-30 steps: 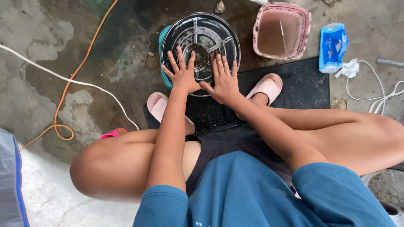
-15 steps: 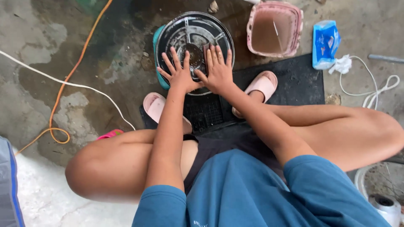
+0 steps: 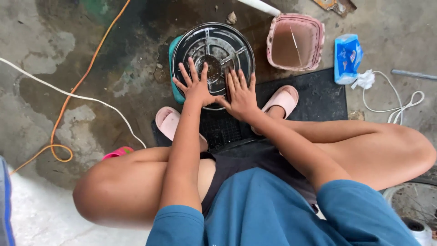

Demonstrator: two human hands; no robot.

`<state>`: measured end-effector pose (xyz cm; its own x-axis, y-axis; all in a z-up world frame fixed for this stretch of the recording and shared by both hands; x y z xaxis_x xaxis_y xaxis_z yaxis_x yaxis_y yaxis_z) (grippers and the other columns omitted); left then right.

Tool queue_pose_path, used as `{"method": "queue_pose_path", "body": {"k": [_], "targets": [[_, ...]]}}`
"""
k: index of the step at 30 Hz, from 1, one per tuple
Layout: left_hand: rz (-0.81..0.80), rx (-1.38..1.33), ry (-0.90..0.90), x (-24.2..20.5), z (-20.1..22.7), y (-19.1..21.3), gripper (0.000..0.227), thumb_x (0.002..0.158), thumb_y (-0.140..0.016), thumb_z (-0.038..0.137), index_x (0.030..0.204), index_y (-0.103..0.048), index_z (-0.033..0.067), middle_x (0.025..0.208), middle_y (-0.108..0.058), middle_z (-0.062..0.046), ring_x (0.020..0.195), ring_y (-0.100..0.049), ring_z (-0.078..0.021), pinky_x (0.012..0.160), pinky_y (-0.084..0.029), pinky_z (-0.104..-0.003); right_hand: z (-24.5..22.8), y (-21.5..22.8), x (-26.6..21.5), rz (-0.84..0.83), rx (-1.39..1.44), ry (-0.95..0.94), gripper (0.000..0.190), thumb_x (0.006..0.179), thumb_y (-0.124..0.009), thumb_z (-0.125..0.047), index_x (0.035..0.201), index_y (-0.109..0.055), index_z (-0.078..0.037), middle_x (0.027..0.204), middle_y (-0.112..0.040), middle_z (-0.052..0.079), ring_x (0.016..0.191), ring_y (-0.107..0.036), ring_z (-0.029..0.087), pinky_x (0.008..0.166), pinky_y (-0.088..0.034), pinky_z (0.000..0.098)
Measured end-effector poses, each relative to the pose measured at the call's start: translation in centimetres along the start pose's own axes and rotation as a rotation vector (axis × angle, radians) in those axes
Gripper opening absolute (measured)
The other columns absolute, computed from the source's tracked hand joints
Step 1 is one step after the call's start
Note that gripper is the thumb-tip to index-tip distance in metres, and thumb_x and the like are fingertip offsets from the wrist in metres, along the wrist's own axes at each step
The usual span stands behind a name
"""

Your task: The person is manually polishing the edges of a circular metal fan guard using their hands and a small abrasive material.

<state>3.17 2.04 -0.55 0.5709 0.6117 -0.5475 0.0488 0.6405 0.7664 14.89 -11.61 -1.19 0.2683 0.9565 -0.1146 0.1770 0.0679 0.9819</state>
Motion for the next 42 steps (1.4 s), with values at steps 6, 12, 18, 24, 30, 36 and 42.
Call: {"method": "queue_pose_path", "body": {"k": [6, 12, 18, 24, 30, 36, 42], "targets": [[0.116, 0.104, -0.059, 0.2, -0.1, -0.4, 0.146, 0.056, -0.085, 0.075, 0.169, -0.013, 0.0156, 0.161, 0.027, -0.028, 0.141, 0.032, -0.0525, 0.103, 0.009, -0.086, 0.4, 2.2, 4.3, 0.212, 0.051, -0.069, 0.091, 0.106, -0.035, -0.066, 0.160, -0.025, 0.006, 0.165, -0.033, 0.028, 0.154, -0.022, 0.048, 0.116, 0.004, 0.0713], [-0.022, 0.080, 0.013, 0.3, 0.3, -0.1, 0.129, 0.071, -0.080, 0.065, 0.168, -0.002, 0.0298, 0.166, 0.033, -0.015, 0.147, 0.034, -0.0495, 0.108, 0.013, -0.084, 0.5, 1.7, 1.6, 0.075, -0.061, 0.028, 0.102, 0.098, -0.032, -0.082, 0.158, -0.040, 0.000, 0.161, -0.043, 0.022, 0.155, -0.024, 0.042, 0.122, 0.001, 0.0720], [-0.011, 0.009, 0.018, -0.9, 1.0, 0.3, 0.120, 0.079, -0.080, 0.036, 0.168, 0.000, 0.0278, 0.163, 0.036, -0.016, 0.144, 0.036, -0.0514, 0.109, 0.011, -0.085, -1.4, 2.8, 2.2, 0.164, -0.178, -0.017, 0.107, 0.098, -0.033, -0.083, 0.151, -0.046, 0.009, 0.158, -0.044, 0.029, 0.154, -0.027, 0.044, 0.126, 0.001, 0.0685], [-0.001, -0.040, -0.007, -0.7, 0.8, -0.6, 0.127, 0.072, -0.082, 0.057, 0.169, -0.007, 0.0238, 0.167, 0.031, -0.016, 0.148, 0.032, -0.0505, 0.109, 0.014, -0.083, 0.1, 2.0, 2.9, 0.009, -0.129, -0.002, 0.101, 0.101, -0.030, -0.080, 0.153, -0.044, 0.006, 0.158, -0.045, 0.027, 0.156, -0.023, 0.041, 0.125, 0.009, 0.0679], [-0.015, -0.032, -0.032, 0.3, 0.5, -0.3, 0.133, 0.070, -0.083, 0.069, 0.168, -0.004, 0.0253, 0.167, 0.032, -0.015, 0.147, 0.034, -0.0504, 0.109, 0.011, -0.083, 0.2, 0.9, 2.8, -0.300, -0.360, 0.010, 0.076, 0.105, -0.045, -0.047, 0.156, -0.033, 0.008, 0.163, -0.030, 0.030, 0.156, -0.014, 0.044, 0.125, 0.010, 0.0689], [-0.027, 0.019, 0.006, 0.7, -0.1, -1.1, 0.138, 0.066, -0.083, 0.073, 0.168, -0.004, 0.0260, 0.166, 0.034, -0.014, 0.146, 0.036, -0.0497, 0.105, 0.016, -0.084, 1.6, -1.2, 3.4, 0.096, -0.104, 0.040, 0.044, 0.100, -0.056, -0.038, 0.130, -0.056, -0.005, 0.160, -0.042, 0.020, 0.152, -0.031, 0.038, 0.123, -0.017, 0.0626], [-0.016, 0.031, -0.059, 0.8, 0.1, -1.1, 0.135, 0.066, -0.085, 0.069, 0.168, -0.007, 0.0270, 0.167, 0.031, -0.014, 0.147, 0.035, -0.0487, 0.108, 0.017, -0.082, 0.2, -1.2, -0.2, 0.078, -0.058, 0.010, 0.075, 0.103, -0.048, -0.044, 0.164, -0.026, -0.007, 0.166, -0.030, 0.026, 0.155, -0.025, 0.042, 0.123, -0.010, 0.0647]]}}
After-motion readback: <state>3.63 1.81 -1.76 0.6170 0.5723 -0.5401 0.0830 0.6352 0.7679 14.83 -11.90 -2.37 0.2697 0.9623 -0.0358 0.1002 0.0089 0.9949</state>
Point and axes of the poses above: each hand's wrist, its own x-axis towards the middle knuckle, its own y-axis out of the back of the hand, z = x × y, the point moved 3 cm from there along x, towards the middle knuckle
